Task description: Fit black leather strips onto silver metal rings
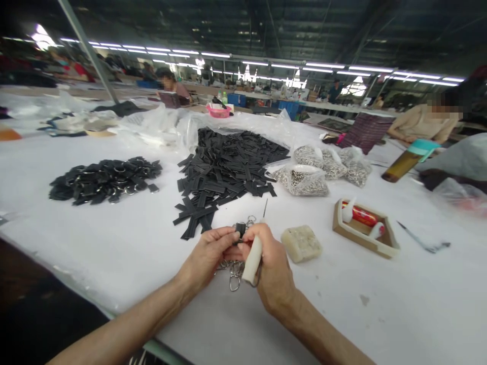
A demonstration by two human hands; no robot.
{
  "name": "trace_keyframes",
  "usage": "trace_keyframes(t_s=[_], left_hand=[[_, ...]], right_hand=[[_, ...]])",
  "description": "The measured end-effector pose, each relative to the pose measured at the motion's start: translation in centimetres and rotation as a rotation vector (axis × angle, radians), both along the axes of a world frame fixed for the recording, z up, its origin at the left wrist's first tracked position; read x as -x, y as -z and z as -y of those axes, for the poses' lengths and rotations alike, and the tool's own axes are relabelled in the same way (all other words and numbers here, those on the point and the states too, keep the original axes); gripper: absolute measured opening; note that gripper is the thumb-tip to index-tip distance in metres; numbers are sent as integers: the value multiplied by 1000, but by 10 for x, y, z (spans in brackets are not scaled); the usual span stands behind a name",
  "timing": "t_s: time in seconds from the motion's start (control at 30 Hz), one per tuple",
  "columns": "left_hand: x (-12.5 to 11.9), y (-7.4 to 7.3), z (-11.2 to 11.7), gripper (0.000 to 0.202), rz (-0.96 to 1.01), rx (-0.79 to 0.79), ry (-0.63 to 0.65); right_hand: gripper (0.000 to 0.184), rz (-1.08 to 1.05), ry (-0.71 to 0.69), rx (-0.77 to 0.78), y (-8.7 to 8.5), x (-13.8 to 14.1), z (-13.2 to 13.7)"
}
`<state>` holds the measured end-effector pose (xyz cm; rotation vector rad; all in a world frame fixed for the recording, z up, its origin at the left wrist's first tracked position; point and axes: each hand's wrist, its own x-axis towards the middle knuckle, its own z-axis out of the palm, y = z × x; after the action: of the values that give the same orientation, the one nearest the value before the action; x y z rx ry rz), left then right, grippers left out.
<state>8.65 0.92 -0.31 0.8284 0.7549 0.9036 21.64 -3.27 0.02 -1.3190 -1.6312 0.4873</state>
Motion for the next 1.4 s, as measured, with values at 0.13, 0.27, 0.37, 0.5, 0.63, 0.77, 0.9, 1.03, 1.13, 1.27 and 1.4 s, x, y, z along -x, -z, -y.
trace_keyframes(t_s=[0.13,0.27,0.37,0.5,0.63,0.77,0.9,1.03,1.13,1.27,1.4], left_hand=[[1,-4,4,28,-69,-99,35],[3,-11,7,23,-105,-196,77],[3,-12,8,17,-134,-226,79],[2,-10,8,16,-156,-217,76],[3,-10,7,17,-154,-163,59],[4,-9,6,19,-143,-158,73],[5,-8,7,19,-136,-147,81],[4,-8,8,18,-134,-145,81],[2,-9,8,17,-129,-133,70],[-1,-10,8,16,-135,-139,54],[-2,-11,8,18,-247,-176,54]], right_hand=[[13,-107,34,70,-10,-1,-4],[13,-220,30,132,-16,-2,-6],[13,-281,28,143,-16,-2,-5],[14,-302,8,140,-11,-3,-7],[17,-338,9,134,-8,-4,-9],[18,-344,2,116,-8,-5,-10],[16,-323,-12,105,-9,-5,-10],[14,-295,-2,90,-11,-5,-8],[14,-292,-8,82,-12,-4,-7],[13,-294,-10,93,-11,-3,-9],[12,-307,-15,113,-11,-6,-11]])
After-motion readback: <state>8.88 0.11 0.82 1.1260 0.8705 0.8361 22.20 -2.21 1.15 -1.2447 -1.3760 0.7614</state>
